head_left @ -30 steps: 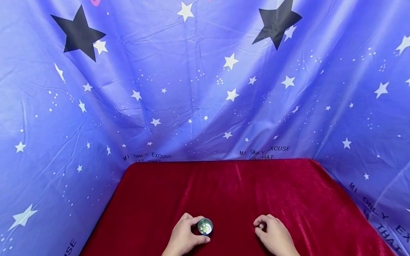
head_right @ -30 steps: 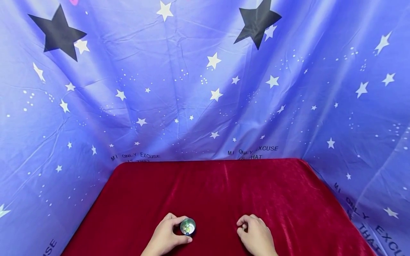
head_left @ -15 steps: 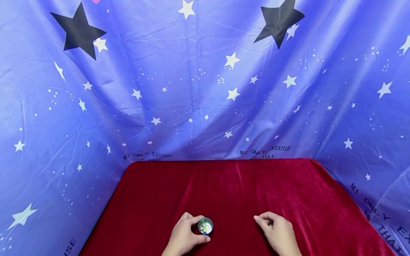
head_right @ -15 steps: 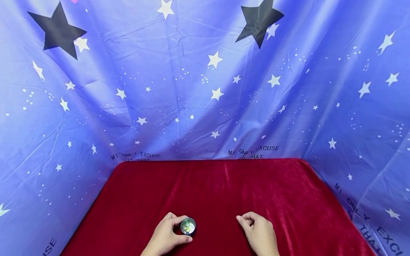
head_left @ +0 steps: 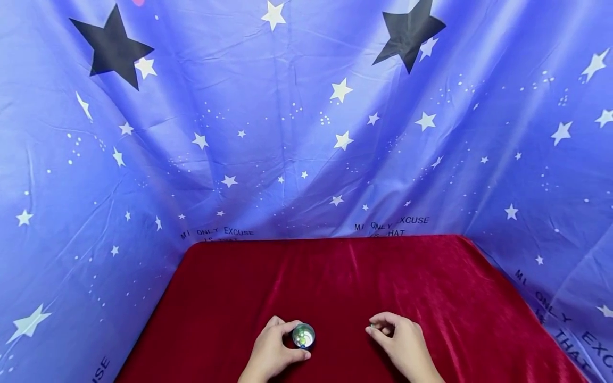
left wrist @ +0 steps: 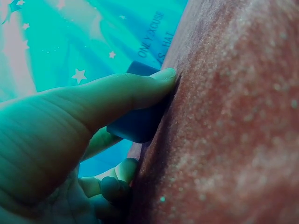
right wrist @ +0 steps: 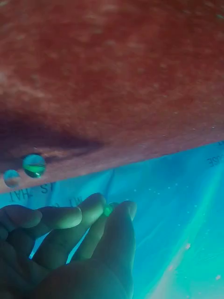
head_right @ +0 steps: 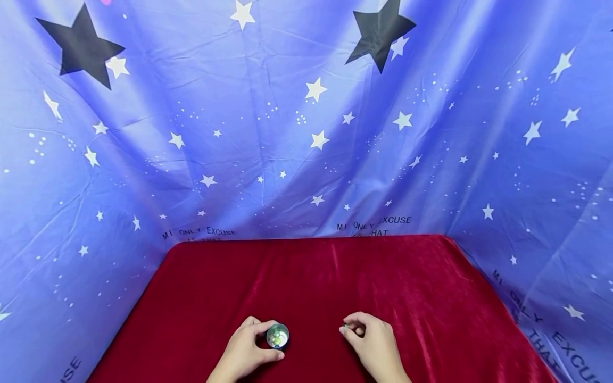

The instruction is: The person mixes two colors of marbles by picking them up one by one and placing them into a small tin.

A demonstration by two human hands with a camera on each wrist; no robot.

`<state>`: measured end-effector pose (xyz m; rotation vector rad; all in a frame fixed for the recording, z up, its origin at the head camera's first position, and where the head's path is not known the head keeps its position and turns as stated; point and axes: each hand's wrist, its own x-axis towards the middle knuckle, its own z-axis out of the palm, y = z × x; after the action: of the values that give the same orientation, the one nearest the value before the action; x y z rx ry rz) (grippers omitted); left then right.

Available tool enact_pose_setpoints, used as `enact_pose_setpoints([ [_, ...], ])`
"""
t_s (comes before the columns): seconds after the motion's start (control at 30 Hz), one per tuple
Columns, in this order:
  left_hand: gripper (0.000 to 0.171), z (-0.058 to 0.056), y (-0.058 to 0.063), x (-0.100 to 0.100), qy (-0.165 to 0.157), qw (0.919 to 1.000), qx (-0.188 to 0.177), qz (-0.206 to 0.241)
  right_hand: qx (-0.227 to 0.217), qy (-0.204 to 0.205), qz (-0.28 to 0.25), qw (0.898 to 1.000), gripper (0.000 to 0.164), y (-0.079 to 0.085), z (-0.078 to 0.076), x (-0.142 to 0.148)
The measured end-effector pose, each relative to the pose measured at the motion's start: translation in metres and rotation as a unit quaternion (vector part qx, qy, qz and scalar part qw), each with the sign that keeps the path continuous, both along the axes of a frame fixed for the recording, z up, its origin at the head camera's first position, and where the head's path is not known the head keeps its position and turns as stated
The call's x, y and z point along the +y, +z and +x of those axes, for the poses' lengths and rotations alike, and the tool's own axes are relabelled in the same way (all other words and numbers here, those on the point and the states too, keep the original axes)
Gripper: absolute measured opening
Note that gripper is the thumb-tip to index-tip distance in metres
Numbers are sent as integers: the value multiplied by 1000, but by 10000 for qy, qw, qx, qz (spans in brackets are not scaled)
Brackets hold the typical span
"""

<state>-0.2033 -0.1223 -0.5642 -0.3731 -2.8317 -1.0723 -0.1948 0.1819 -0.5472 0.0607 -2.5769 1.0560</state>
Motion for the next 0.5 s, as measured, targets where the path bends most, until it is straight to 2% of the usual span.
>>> enact_pose_setpoints([
  [0.23,61,0,1,-1,33,10000,-54,-20,292,355,271,9986,21,6,0,-13],
  [0.5,61,1,1,-1,-25,10000,75,8,-134,550,138,9983,18,15,4,-24],
])
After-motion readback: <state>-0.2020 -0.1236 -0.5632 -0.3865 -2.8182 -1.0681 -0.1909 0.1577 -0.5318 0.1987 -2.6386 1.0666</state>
